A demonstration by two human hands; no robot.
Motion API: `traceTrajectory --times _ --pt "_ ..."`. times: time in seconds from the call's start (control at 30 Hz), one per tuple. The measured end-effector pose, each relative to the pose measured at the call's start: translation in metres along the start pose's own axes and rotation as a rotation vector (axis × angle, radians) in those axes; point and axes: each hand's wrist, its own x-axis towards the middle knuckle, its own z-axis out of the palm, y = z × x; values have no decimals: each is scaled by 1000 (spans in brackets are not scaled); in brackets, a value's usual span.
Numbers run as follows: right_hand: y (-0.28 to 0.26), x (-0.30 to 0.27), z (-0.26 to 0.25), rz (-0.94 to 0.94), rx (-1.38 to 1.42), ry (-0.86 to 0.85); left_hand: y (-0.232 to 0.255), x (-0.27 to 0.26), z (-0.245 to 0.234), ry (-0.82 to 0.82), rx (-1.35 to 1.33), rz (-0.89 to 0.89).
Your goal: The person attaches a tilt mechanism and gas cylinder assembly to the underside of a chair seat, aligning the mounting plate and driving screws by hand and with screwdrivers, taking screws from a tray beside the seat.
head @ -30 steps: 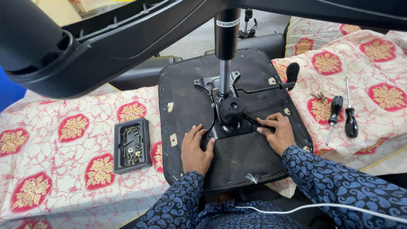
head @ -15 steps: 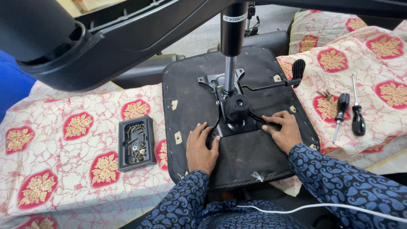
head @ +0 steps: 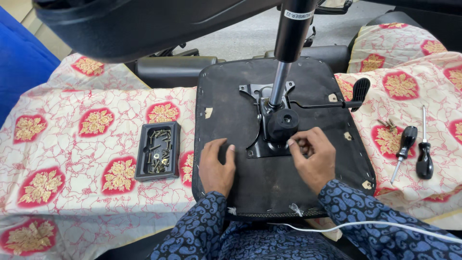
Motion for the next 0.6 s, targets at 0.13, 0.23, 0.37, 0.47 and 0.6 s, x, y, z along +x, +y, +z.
traceTrajectory --times 0.13,0.23,0.37,0.47,0.6 --pt "-42 0 16 -207 100 -171 -34 21 -18 71 83 -180" --pt "-63 3 34 -224 150 -331 -71 44 -40 167 279 -153" --pt "-71 4 58 -111 126 -512 -122 73 -69 81 584 -141" --pt "-63 1 69 -95 115 -552 -151 93 -79 -103 747 -120" --pt "-47 3 69 -29 60 -571 -170 107 -80 -264 915 -74"
